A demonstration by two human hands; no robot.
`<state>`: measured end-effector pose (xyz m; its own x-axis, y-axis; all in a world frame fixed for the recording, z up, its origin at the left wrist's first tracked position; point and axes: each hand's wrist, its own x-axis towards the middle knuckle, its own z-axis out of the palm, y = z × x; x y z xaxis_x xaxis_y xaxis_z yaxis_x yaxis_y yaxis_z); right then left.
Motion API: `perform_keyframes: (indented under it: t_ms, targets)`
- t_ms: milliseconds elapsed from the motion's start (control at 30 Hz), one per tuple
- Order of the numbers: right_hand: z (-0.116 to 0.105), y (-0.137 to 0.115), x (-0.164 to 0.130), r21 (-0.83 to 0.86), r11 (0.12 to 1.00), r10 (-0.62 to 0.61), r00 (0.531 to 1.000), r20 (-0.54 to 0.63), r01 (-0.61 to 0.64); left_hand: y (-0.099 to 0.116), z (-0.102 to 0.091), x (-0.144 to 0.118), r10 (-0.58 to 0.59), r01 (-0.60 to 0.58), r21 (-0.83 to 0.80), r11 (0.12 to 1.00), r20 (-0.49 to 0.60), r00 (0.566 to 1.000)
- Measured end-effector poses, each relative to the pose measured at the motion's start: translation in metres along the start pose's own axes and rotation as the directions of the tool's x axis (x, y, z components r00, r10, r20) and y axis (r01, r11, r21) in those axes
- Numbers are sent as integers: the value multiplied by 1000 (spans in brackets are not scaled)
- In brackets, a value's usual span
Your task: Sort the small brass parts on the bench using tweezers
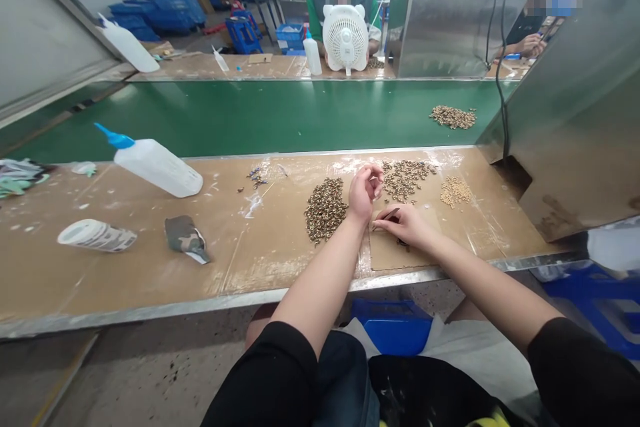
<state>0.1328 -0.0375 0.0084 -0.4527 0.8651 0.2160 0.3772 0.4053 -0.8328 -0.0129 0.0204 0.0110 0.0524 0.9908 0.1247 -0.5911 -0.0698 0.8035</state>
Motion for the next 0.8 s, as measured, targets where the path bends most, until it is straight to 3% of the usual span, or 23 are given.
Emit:
perform_keyframes:
  t_ms: [200,367,600,800]
  targets:
    - [0,3,-1,27,998,-52,995,-88,54,-2,-2,1,15,-14,-8,1000,37,999]
    - [-14,6,-5,74,997,-9,988,-154,21,-3,0,1,33,-32,-31,999,31,999]
    - [-14,11,-2,20,999,-27,1000,1,27,-3,-2,3,-4,4,-30,1000,-2,1000]
    - [-14,11,-3,-41,999,-10,999,-45,8,-2,-1,1,13,-12,-36,999,6,1000]
